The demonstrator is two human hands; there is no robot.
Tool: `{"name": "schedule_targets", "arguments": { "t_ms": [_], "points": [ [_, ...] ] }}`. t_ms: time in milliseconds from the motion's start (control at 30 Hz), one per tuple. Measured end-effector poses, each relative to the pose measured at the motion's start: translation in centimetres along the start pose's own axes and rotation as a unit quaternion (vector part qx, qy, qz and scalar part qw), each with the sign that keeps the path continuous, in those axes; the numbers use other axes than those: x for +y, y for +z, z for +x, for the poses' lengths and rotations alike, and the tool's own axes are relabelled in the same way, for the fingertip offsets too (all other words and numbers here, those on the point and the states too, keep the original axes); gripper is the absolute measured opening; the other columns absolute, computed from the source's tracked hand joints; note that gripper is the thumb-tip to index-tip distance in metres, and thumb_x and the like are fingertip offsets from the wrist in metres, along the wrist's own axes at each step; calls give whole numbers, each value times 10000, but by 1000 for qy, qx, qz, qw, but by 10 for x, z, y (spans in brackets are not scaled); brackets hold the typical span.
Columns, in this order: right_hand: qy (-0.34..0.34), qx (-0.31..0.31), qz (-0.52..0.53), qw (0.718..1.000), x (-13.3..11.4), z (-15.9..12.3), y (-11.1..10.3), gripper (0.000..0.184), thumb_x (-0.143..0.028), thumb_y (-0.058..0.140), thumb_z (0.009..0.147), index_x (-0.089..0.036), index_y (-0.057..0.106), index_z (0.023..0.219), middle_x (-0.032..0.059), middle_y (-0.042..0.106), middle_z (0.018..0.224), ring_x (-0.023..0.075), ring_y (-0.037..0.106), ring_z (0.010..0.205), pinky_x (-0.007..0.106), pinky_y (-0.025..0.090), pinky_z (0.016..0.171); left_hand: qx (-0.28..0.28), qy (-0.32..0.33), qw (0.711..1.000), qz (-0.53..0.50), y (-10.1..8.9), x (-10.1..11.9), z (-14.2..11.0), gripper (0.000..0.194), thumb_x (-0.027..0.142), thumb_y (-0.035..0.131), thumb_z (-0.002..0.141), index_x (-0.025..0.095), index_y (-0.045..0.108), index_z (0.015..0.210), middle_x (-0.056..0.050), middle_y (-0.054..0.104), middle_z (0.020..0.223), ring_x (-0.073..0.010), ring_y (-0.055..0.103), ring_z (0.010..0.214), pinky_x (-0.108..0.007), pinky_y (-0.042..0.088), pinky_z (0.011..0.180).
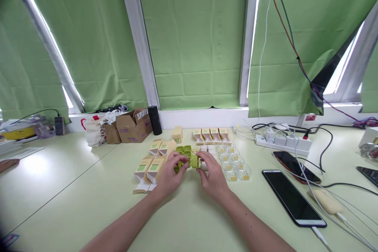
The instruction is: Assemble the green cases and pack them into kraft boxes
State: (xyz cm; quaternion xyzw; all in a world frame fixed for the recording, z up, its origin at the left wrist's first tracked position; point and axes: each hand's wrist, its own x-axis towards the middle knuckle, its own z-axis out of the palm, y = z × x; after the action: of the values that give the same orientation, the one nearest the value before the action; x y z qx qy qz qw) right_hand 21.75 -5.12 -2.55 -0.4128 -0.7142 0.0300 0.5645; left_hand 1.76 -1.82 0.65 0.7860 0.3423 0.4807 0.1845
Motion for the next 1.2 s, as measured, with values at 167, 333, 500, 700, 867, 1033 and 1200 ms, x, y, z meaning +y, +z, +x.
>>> {"name": "schedule_targets", "arguments": {
  "t_ms": [167,333,500,700,867,1033,1200],
  "points": [
    [-1,2,9,1000,1,0,2,479,-130,596,911,-261,582,1371,125,691,1324,293,725,1128,464,641,906,-9,-44,999,-24,7,-4,-1,119,293,659,938,201,733,954,-60,633,983,-193,664,858,-339,579,762],
    [-12,-7,7,1000,2,-1,3,484,-119,591,914,-266,569,1374,117,693,1325,296,703,1188,497,616,991,-25,-74,996,-38,9,-4,1,150,312,636,938,197,726,902,-60,662,925,-197,659,851,-335,550,761],
    [-39,-11,5,999,0,0,2,481,-110,572,924,-263,569,1380,119,690,1327,296,677,1238,517,598,1033,-32,-87,995,-42,9,-2,2,169,311,611,932,194,707,857,-59,661,903,-196,639,837,-326,529,748],
    [-41,-11,0,999,-3,1,2,451,-122,583,926,-268,584,1353,112,709,1287,294,686,1226,502,604,1028,-38,-91,994,-51,8,-3,3,184,313,603,933,197,684,816,-46,644,860,-192,631,812,-303,517,713],
    [-39,-11,4,999,-1,1,3,442,-135,590,935,-270,582,1356,114,707,1296,291,692,1215,495,613,1012,-36,-92,993,-59,7,-3,3,192,314,603,937,195,680,808,-45,638,844,-194,632,804,-308,522,712],
    [-32,-12,13,999,-2,1,3,437,-136,600,927,-271,590,1343,110,712,1284,280,712,1164,468,627,977,-40,-91,993,-56,7,-2,2,201,330,603,942,197,670,807,-43,637,844,-191,629,800,-303,524,710],
    [-22,-15,22,999,-3,2,3,433,-134,607,924,-273,597,1334,104,710,1284,272,707,1173,452,626,981,-42,-93,993,-55,6,-1,2,201,337,588,946,198,658,818,-44,632,849,-190,623,799,-302,518,707]
  ]
}}
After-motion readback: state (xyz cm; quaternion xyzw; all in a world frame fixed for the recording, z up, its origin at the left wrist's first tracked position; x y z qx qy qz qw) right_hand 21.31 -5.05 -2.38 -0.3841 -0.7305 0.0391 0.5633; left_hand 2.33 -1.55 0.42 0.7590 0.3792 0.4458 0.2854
